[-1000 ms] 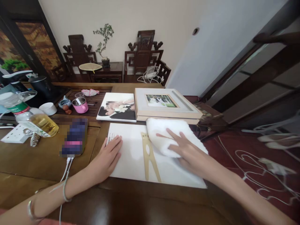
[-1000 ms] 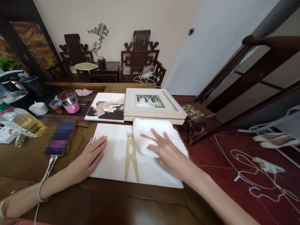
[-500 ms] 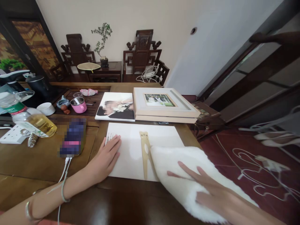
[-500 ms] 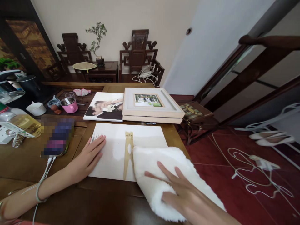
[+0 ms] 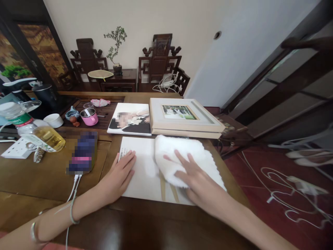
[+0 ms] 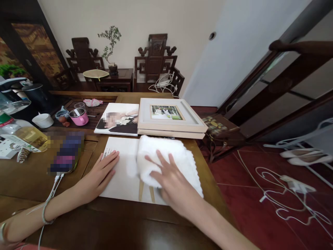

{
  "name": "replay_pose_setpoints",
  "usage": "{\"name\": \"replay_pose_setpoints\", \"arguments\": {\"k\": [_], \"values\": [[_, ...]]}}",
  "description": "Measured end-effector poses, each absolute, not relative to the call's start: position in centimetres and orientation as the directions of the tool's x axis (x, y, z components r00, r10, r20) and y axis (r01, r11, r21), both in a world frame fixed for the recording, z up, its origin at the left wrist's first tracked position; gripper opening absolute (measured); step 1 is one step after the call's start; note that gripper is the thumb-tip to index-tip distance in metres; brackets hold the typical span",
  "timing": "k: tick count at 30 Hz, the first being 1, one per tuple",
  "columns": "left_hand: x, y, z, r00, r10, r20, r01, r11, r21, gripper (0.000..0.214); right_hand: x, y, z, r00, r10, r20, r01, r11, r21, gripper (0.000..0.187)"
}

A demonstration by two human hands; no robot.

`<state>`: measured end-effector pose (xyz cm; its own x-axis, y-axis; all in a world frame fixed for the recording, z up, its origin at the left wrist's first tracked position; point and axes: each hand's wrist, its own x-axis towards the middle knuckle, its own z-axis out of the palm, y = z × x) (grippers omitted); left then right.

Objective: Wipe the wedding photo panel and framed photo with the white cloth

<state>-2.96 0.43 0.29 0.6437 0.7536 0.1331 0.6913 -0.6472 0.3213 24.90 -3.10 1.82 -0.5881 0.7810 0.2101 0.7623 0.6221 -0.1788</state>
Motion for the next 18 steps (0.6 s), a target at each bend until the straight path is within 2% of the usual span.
{"name": "replay_pose_setpoints", "arguments": {"k": [7, 13, 18], "values": [[-2.8, 0.5, 0.4, 0.638, 0.759, 0.134, 0.694, -0.641, 0.327, 0.045, 23.4, -9.4, 4.4, -0.739, 0.654, 0.160, 0.621, 0.754, -0.212, 0.035], [-2.9, 0.4, 0.3, 0.643, 0.748, 0.165, 0.681, -0.657, 0.322, 0.045, 23.8, -5.2, 3.7, -0.650, 0.754, 0.098, 0.722, 0.653, -0.231, 0.046], [-3.0, 0.4, 0.4, 0.647, 0.748, 0.149, 0.684, -0.655, 0.320, 0.045, 23.2, -0.1, 3.1, -0.596, 0.796, 0.105, 0.779, 0.605, -0.166, 0.057]]}}
